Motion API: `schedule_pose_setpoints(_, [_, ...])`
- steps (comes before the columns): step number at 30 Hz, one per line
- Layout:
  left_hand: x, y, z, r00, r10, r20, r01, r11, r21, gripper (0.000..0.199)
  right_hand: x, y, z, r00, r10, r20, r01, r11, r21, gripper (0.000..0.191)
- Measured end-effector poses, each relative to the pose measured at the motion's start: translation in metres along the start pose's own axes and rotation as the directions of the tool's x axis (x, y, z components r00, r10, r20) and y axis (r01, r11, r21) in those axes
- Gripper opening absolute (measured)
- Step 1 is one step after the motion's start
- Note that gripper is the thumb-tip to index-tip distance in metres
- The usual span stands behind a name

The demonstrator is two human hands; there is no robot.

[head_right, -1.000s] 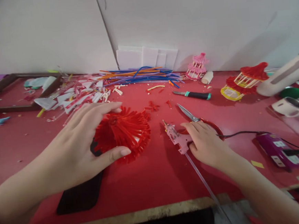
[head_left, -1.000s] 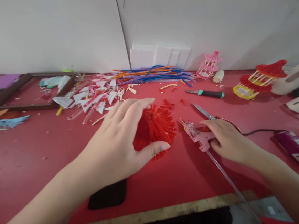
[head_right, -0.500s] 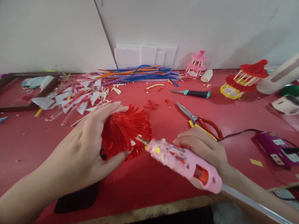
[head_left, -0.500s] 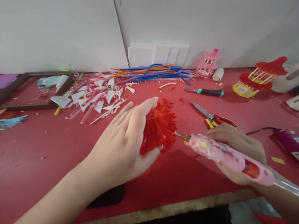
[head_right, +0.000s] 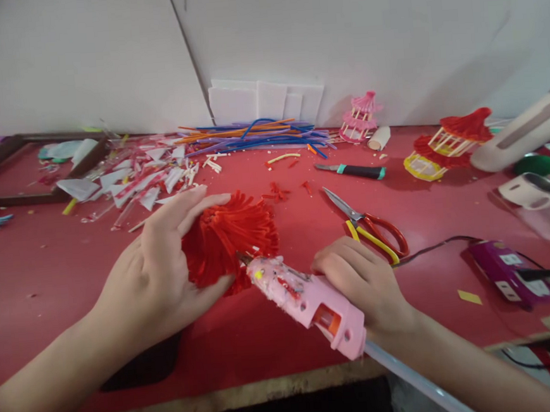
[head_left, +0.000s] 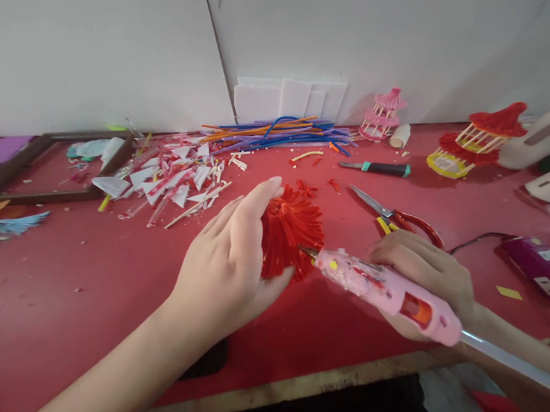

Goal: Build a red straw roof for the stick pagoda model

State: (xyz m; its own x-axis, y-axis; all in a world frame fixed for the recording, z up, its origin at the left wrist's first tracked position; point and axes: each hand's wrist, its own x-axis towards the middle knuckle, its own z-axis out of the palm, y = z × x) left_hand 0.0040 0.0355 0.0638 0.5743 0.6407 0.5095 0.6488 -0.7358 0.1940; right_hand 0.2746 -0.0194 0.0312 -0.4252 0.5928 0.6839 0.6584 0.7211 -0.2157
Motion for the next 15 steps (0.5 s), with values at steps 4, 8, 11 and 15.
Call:
schedule_pose_setpoints(4, [-0.0011, 0.0003, 0.0017, 1.000, -0.005, -0.010, 0.005, 1.000, -0.003, 0.092, 0.0027, 0.0011, 0.0005, 1.000, -0.013, -0.022, 0.012, 1.000, -0.022, 0.011])
schedule_pose_setpoints(8, [-0.0025, -0.0006, 0.0034, 1.000, 0.010, 0.003, -0.010, 1.000, 0.004, 0.097, 0.0028, 0.0011, -0.0007, 1.000, -0.015, -0.003, 0.015, 0.999, -0.036, 0.010])
schedule_pose_setpoints(11, [-0.0030, -0.0004, 0.0031, 1.000, 0.017, 0.021, -0.017, 1.000, 0.017, 0.097, 0.0027, 0.0011, -0.0017, 1.000, -0.007, 0.011, 0.008, 0.998, -0.063, 0.013])
schedule_pose_setpoints(15, [-0.0035, -0.0008, 0.0020, 0.999, 0.023, 0.022, -0.023, 0.999, 0.026, 0.093, 0.0018, -0.0002, -0.0023, 1.000, -0.001, 0.017, 0.002, 0.997, -0.078, 0.014])
